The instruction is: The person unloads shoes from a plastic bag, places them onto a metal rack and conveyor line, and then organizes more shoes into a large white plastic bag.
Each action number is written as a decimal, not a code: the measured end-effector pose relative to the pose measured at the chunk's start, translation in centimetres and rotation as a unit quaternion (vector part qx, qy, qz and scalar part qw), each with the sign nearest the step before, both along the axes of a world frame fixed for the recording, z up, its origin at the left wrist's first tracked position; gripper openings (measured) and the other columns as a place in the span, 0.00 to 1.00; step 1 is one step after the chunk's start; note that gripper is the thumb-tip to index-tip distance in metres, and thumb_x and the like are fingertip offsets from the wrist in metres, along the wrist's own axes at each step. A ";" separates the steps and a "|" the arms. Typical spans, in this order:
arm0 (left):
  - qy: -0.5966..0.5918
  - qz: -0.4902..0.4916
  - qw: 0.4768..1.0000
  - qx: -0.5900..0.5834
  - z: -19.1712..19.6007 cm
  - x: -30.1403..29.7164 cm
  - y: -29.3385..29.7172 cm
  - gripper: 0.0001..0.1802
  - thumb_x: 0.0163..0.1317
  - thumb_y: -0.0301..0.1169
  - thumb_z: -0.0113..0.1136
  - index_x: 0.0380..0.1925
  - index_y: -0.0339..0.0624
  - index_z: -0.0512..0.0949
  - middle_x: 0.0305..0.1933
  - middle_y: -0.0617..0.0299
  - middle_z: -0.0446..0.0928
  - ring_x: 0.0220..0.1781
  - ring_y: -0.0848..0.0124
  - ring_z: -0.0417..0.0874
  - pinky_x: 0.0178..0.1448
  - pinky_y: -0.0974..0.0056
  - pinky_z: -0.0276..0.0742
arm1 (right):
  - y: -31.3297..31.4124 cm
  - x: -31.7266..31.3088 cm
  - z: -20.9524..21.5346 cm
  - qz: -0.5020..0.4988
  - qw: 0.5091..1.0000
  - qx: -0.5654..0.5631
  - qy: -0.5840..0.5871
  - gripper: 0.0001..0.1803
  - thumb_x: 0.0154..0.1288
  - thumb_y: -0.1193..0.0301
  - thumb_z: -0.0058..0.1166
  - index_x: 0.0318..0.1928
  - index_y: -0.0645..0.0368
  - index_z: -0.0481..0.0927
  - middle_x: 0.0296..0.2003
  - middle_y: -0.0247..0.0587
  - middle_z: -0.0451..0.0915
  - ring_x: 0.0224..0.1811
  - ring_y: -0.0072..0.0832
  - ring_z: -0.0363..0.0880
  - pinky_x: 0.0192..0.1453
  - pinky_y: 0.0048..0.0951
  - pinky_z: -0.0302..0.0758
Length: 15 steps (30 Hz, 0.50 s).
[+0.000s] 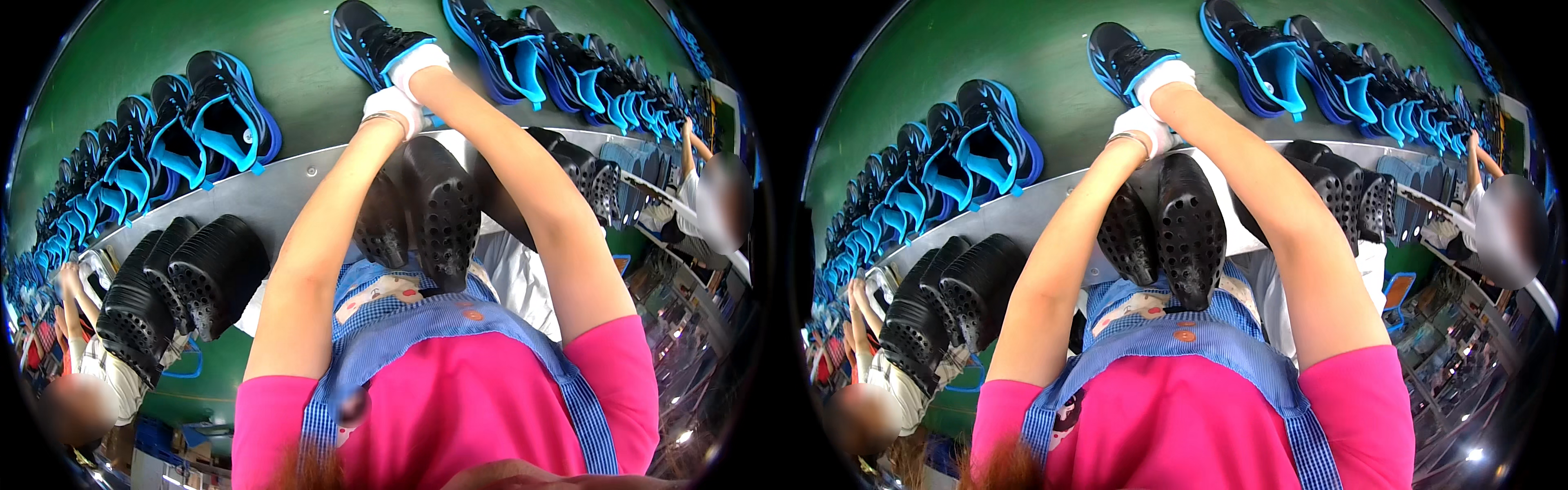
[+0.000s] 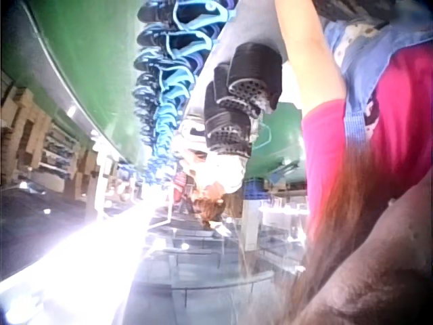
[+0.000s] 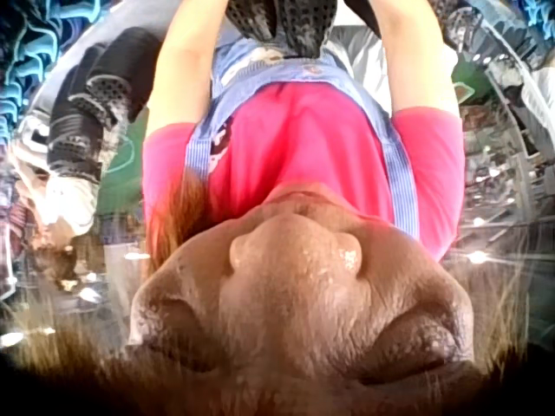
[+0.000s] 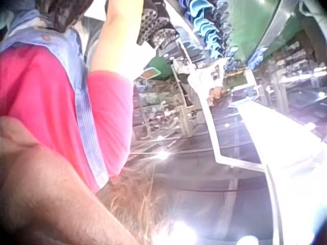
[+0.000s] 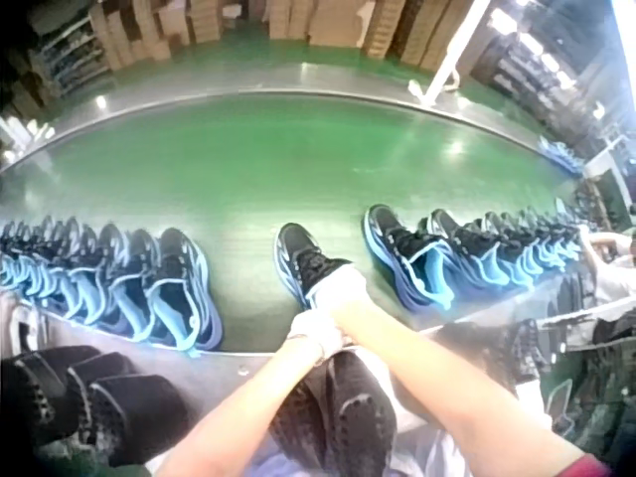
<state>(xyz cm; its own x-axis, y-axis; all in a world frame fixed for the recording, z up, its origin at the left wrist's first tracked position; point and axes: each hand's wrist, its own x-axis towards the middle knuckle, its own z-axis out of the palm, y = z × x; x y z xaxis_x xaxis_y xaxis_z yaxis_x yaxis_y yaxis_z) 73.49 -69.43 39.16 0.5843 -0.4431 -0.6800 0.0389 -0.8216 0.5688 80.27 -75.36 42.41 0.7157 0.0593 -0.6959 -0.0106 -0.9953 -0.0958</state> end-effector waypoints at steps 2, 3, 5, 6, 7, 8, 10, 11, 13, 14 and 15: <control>0.035 -0.044 0.998 0.001 3.7 1.2 0.6 0.29 0.59 0.57 0.53 0.52 0.51 0.78 0.57 0.54 0.77 0.57 0.56 0.78 0.60 0.58 0.74 | -1.2 0.8 0.3 -0.031 0.999 0.024 0.023 0.29 0.67 0.48 0.39 0.51 0.58 0.80 0.48 0.55 0.80 0.53 0.48 0.79 0.56 0.41 0.75; 0.053 -0.065 0.996 0.001 4.8 1.6 0.8 0.29 0.60 0.57 0.51 0.53 0.51 0.78 0.59 0.52 0.76 0.57 0.55 0.77 0.60 0.58 0.72 | -2.6 0.8 1.1 0.043 0.998 0.021 0.029 0.30 0.67 0.48 0.39 0.52 0.58 0.80 0.48 0.55 0.80 0.53 0.48 0.79 0.56 0.41 0.75; -0.025 0.001 0.999 -0.020 2.9 -0.1 2.3 0.25 0.58 0.55 0.53 0.42 0.48 0.80 0.51 0.51 0.79 0.51 0.52 0.79 0.55 0.54 0.75 | -3.9 1.2 5.5 0.213 0.976 0.023 0.046 0.30 0.67 0.47 0.40 0.52 0.57 0.80 0.49 0.54 0.80 0.53 0.47 0.79 0.56 0.41 0.75; -0.057 0.023 0.998 -0.019 2.5 -0.8 3.7 0.22 0.59 0.53 0.53 0.41 0.49 0.80 0.48 0.53 0.79 0.51 0.52 0.79 0.54 0.54 0.75 | -3.9 1.7 8.6 0.185 0.980 -0.047 0.052 0.29 0.66 0.47 0.41 0.52 0.57 0.80 0.49 0.53 0.80 0.54 0.47 0.78 0.56 0.41 0.75; -0.089 0.042 0.995 -0.020 2.5 -1.6 5.0 0.20 0.59 0.51 0.53 0.41 0.50 0.79 0.46 0.54 0.79 0.50 0.52 0.79 0.53 0.54 0.75 | -4.3 1.8 11.1 0.152 0.980 -0.118 0.057 0.29 0.66 0.47 0.42 0.52 0.57 0.80 0.49 0.52 0.80 0.54 0.46 0.78 0.56 0.41 0.75; -0.111 0.037 0.993 -0.006 3.4 -1.9 6.2 0.18 0.60 0.49 0.52 0.41 0.52 0.79 0.45 0.55 0.78 0.50 0.53 0.79 0.52 0.54 0.75 | -6.5 1.8 11.2 0.129 0.979 -0.155 0.026 0.28 0.65 0.48 0.45 0.52 0.57 0.80 0.50 0.52 0.80 0.54 0.46 0.79 0.57 0.41 0.75; -0.145 0.048 0.988 0.023 4.6 -2.6 8.4 0.16 0.60 0.47 0.52 0.43 0.56 0.79 0.43 0.57 0.77 0.49 0.54 0.79 0.50 0.55 0.76 | -9.8 1.6 11.1 0.093 0.972 -0.215 -0.004 0.27 0.64 0.50 0.50 0.53 0.57 0.80 0.51 0.52 0.80 0.55 0.45 0.78 0.58 0.41 0.74; -0.141 0.040 0.988 0.045 5.1 -2.9 9.6 0.17 0.60 0.44 0.53 0.48 0.56 0.78 0.47 0.59 0.75 0.50 0.55 0.79 0.50 0.56 0.76 | -10.8 1.6 10.9 0.081 0.968 -0.238 -0.005 0.27 0.63 0.51 0.52 0.54 0.57 0.79 0.52 0.51 0.79 0.55 0.45 0.78 0.58 0.41 0.74; -0.139 0.042 0.988 0.055 5.3 -3.6 11.3 0.20 0.60 0.40 0.52 0.54 0.55 0.75 0.49 0.59 0.74 0.51 0.56 0.78 0.52 0.56 0.76 | -14.7 1.1 7.0 0.077 0.978 -0.194 0.022 0.26 0.63 0.54 0.53 0.55 0.59 0.77 0.53 0.53 0.78 0.57 0.45 0.76 0.60 0.41 0.73; -0.142 0.056 0.987 0.042 5.7 -4.0 11.9 0.22 0.59 0.37 0.53 0.56 0.54 0.74 0.53 0.59 0.73 0.53 0.57 0.77 0.54 0.57 0.75 | -15.4 0.6 5.2 0.067 0.984 -0.167 0.005 0.25 0.64 0.55 0.52 0.54 0.59 0.77 0.52 0.53 0.78 0.56 0.47 0.76 0.60 0.41 0.73; -0.166 0.074 0.983 0.019 5.8 -4.4 12.6 0.22 0.59 0.37 0.54 0.56 0.53 0.74 0.54 0.58 0.73 0.53 0.57 0.77 0.54 0.57 0.75 | -15.4 0.4 4.3 0.060 0.989 -0.137 -0.012 0.23 0.65 0.56 0.52 0.53 0.59 0.77 0.51 0.54 0.78 0.55 0.48 0.76 0.59 0.41 0.73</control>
<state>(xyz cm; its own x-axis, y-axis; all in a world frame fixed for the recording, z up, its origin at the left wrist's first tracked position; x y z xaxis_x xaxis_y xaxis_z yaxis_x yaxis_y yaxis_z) 69.10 -56.83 44.98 0.8333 -0.3144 -0.4547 -0.0233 -0.8418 0.5393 80.69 -90.77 46.73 0.7307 -0.0427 -0.6813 0.1087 -0.9780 0.1780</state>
